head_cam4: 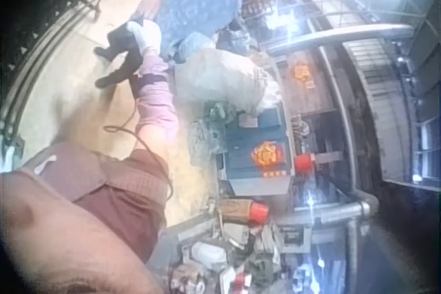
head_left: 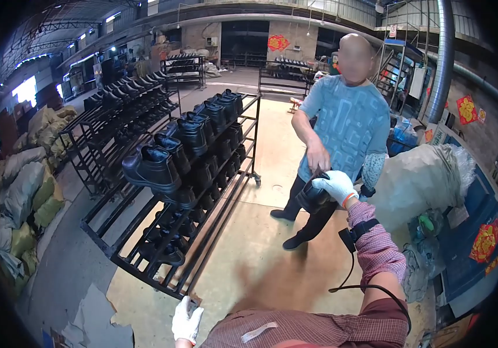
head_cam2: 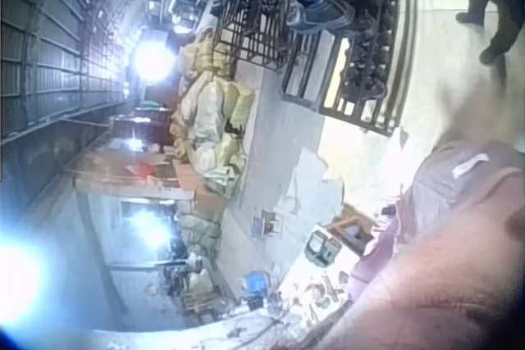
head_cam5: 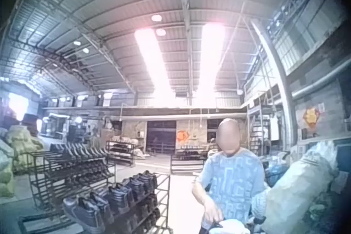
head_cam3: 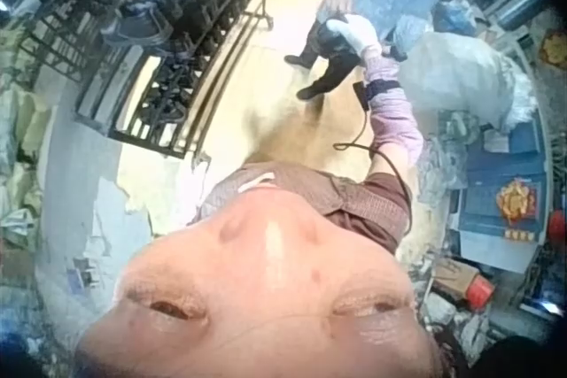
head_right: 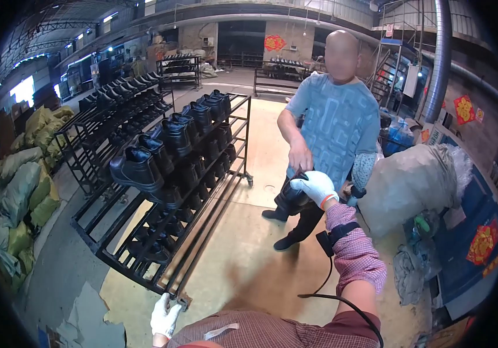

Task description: Polishing and inspecting finished leather shoes at a shoe manufacturing workstation.

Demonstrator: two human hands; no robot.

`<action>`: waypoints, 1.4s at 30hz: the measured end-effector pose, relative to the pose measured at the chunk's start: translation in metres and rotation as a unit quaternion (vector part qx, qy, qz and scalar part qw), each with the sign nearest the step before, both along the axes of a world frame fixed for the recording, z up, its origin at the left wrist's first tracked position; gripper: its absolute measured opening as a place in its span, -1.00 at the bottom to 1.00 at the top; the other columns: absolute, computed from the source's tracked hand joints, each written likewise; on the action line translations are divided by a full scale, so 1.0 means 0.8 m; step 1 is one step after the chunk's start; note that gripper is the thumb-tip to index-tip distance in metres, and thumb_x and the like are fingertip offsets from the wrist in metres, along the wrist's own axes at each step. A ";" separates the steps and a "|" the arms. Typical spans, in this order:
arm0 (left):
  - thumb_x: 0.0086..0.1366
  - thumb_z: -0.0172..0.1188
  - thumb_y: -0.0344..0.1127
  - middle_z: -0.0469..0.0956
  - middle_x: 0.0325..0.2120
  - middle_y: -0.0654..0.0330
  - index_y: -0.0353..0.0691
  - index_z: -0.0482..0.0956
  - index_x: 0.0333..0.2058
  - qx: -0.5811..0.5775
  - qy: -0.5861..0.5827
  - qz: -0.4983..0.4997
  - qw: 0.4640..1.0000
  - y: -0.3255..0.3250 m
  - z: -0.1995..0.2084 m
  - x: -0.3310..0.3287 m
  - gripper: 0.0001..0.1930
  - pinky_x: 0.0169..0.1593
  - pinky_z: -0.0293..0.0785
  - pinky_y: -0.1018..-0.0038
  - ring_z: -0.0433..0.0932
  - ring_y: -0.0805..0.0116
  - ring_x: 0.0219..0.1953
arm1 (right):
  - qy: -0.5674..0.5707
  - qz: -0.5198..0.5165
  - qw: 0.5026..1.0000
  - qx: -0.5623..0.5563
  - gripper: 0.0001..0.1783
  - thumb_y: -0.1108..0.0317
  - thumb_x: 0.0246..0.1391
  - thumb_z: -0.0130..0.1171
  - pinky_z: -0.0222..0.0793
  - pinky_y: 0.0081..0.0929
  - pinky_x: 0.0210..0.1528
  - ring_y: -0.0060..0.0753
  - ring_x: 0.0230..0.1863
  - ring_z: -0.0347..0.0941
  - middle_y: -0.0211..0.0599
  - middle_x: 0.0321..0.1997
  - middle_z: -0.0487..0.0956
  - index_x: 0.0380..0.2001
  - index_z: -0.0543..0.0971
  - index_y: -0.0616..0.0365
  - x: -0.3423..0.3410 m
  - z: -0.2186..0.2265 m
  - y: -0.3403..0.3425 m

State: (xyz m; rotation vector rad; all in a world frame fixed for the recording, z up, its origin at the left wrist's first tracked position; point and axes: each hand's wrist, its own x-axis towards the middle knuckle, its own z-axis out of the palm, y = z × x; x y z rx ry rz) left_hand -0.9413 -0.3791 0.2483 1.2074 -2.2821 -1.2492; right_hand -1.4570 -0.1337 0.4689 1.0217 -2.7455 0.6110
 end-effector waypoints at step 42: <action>0.21 0.23 0.16 0.58 -0.05 -0.09 -0.20 0.45 0.12 -0.187 -0.122 -0.377 0.899 -0.049 0.016 -0.125 -0.35 0.06 0.48 0.09 0.56 -0.09 0.01 | -0.526 -0.029 0.781 0.335 -0.48 -0.10 0.13 0.06 0.44 -0.11 0.15 0.02 0.10 0.57 -0.15 0.06 0.65 0.05 0.65 -0.12 0.438 -0.475 0.157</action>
